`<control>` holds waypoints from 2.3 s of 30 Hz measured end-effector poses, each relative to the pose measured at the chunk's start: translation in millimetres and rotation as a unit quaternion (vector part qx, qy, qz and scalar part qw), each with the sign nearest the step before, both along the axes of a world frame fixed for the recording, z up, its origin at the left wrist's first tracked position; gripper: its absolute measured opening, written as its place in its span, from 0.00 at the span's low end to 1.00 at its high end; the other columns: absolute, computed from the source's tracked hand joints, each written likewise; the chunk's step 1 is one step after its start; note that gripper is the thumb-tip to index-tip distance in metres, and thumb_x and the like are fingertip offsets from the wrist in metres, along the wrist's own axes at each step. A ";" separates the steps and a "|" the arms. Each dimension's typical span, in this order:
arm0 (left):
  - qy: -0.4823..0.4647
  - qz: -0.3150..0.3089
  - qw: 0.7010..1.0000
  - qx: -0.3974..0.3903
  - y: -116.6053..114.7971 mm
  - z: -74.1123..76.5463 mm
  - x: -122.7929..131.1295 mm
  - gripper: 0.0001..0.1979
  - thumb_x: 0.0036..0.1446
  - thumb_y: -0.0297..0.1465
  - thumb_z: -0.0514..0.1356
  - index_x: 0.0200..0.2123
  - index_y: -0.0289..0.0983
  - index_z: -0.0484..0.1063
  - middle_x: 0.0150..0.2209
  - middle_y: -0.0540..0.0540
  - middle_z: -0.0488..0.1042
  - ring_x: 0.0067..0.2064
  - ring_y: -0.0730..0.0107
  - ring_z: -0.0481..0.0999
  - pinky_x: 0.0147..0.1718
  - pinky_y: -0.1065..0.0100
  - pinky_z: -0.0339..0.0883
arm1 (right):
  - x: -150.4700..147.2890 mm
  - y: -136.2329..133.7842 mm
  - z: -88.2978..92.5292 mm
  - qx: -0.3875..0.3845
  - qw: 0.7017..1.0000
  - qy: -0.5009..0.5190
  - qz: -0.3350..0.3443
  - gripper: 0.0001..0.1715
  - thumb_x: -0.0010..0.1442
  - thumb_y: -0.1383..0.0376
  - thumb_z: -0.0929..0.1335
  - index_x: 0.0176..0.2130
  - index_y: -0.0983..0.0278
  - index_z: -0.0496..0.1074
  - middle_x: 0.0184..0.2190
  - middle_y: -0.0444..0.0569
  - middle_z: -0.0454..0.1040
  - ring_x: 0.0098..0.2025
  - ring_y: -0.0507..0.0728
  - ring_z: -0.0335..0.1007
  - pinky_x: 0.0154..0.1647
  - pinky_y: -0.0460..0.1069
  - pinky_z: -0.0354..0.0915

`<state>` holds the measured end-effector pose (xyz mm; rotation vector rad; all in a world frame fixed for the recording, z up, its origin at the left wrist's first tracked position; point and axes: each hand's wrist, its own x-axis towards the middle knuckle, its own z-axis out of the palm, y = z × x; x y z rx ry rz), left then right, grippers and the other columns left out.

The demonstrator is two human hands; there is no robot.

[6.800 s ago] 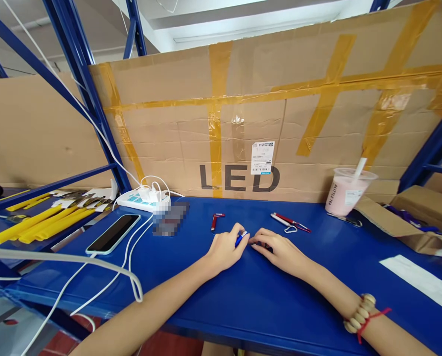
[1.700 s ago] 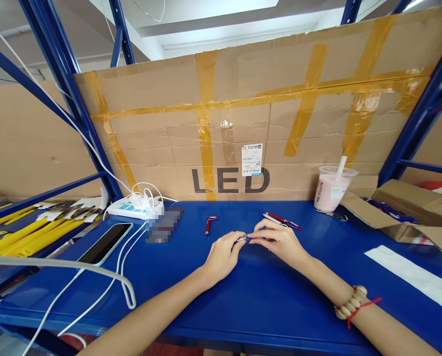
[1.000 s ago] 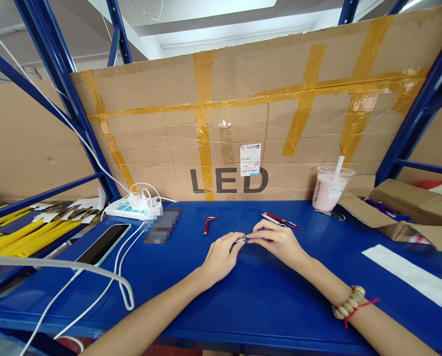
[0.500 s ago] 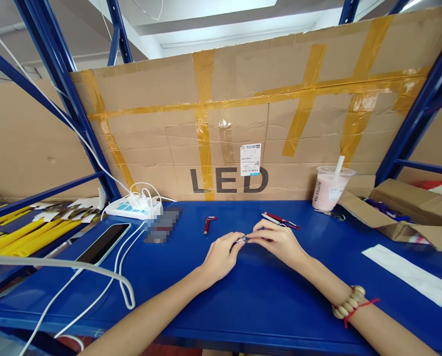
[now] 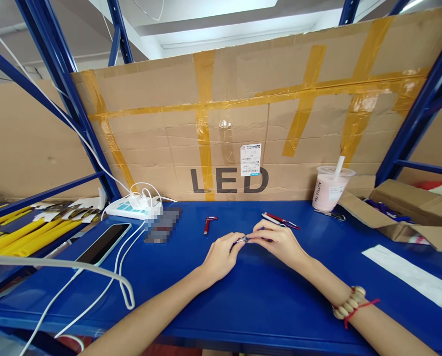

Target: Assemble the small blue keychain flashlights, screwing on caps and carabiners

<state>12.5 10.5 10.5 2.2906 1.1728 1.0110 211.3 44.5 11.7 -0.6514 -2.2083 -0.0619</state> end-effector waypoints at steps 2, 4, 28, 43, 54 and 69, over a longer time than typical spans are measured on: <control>-0.004 -0.004 1.000 -0.002 0.2 -0.5 -0.1 0.12 0.65 0.30 0.48 0.42 0.39 0.71 0.40 0.49 0.74 0.41 0.68 0.73 0.42 0.70 0.65 | 0.3 0.7 -0.3 0.005 1.000 0.004 0.005 0.14 0.66 0.59 0.63 0.39 0.60 0.77 0.35 0.47 0.71 0.30 0.47 0.68 0.31 0.42 0.63; -0.009 -0.009 1.000 -0.004 0.8 -1.2 -0.1 0.12 0.65 0.30 0.48 0.42 0.39 0.71 0.40 0.48 0.74 0.41 0.67 0.73 0.43 0.70 0.65 | 0.6 1.1 -0.4 0.008 1.000 0.007 0.009 0.14 0.65 0.60 0.63 0.39 0.60 0.77 0.35 0.47 0.71 0.29 0.47 0.67 0.29 0.42 0.62; 0.038 -0.097 0.993 -0.063 -2.3 0.6 -7.2 0.10 0.65 0.28 0.46 0.43 0.37 0.65 0.32 0.49 0.69 0.33 0.71 0.68 0.34 0.72 0.60 | 0.6 -1.2 0.6 -0.189 0.981 0.033 0.007 0.25 0.59 0.46 0.65 0.27 0.61 0.78 0.28 0.45 0.70 0.20 0.45 0.60 0.21 0.42 0.57; 0.022 -0.091 0.996 -0.012 0.0 -5.7 -7.5 0.07 0.64 0.27 0.48 0.38 0.36 0.66 0.41 0.43 0.74 0.45 0.65 0.73 0.44 0.68 0.65 | -5.2 -5.3 2.4 -0.301 0.950 0.010 -0.087 0.14 0.52 0.54 0.71 0.26 0.62 0.77 0.29 0.44 0.71 0.22 0.46 0.61 0.22 0.42 0.53; 0.055 -0.071 0.996 -0.002 -0.8 -3.6 -5.3 0.11 0.64 0.27 0.48 0.46 0.36 0.68 0.40 0.43 0.73 0.42 0.63 0.72 0.43 0.65 0.65 | -5.9 -4.4 2.6 -0.354 0.931 0.023 -0.085 0.13 0.52 0.55 0.70 0.26 0.63 0.76 0.29 0.44 0.71 0.19 0.46 0.63 0.19 0.43 0.54; 0.068 -0.052 0.996 -0.012 -4.7 1.5 -3.1 0.11 0.65 0.26 0.47 0.46 0.35 0.66 0.37 0.44 0.73 0.40 0.65 0.72 0.41 0.67 0.65 | -2.2 4.2 -6.5 -0.360 0.931 0.045 -0.041 0.19 0.53 0.50 0.70 0.28 0.65 0.76 0.30 0.46 0.71 0.18 0.45 0.61 0.19 0.43 0.56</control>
